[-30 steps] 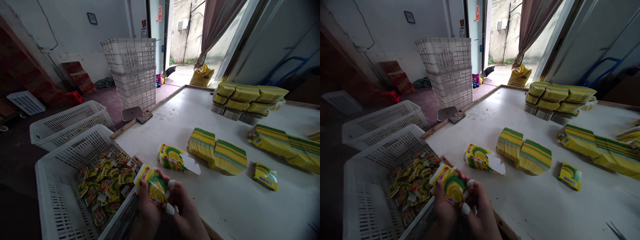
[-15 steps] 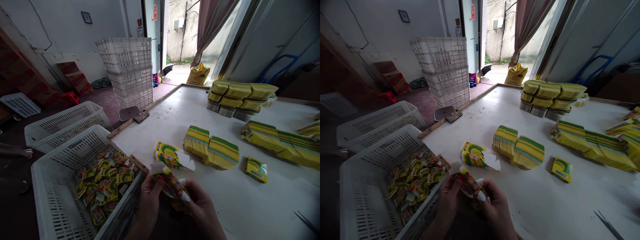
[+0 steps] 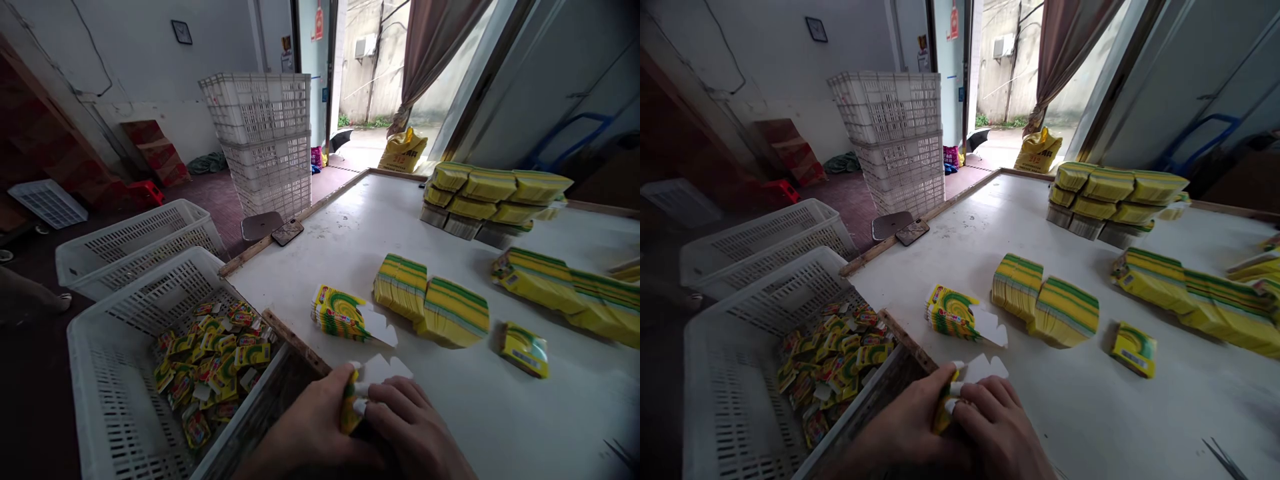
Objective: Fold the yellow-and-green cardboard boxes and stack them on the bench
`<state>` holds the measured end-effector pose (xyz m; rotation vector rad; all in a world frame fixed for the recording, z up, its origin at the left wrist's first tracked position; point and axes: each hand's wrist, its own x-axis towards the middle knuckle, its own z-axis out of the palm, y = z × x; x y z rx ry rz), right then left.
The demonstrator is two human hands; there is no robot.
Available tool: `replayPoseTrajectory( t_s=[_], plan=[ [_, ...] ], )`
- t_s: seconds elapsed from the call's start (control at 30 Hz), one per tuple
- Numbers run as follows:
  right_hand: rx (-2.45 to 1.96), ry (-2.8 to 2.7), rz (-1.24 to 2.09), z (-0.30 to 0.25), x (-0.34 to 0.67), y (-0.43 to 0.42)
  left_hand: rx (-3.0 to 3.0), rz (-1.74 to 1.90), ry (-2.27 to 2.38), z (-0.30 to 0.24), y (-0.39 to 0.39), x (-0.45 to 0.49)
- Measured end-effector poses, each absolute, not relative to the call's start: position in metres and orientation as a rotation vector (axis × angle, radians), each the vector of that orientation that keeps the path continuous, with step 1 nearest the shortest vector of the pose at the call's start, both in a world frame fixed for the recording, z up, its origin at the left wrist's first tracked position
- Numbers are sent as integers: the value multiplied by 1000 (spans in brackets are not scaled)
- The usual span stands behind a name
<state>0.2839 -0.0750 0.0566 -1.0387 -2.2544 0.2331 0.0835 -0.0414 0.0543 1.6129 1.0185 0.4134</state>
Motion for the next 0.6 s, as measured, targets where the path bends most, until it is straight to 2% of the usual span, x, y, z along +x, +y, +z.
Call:
replayPoseTrajectory(
  t_s=[0.1,0.17,0.3,0.47,0.6],
  plan=[
    [-1192,-1963,-41,29,274,-85,1514,590,1217,47,-51,103],
    [-1274,-1776,-75,8,260,-96,1465,672,1327,43,-53,109],
    [-1437,-1346,411,-1,235,-110,1526,743,1400,33,-53,107],
    [-1329,-946,1020,29,262,-93,1853,713,1261,25,-55,98],
    [-1217,-751,1405,30,279,-86,1978,860,1117,28,-61,98]
  ],
)
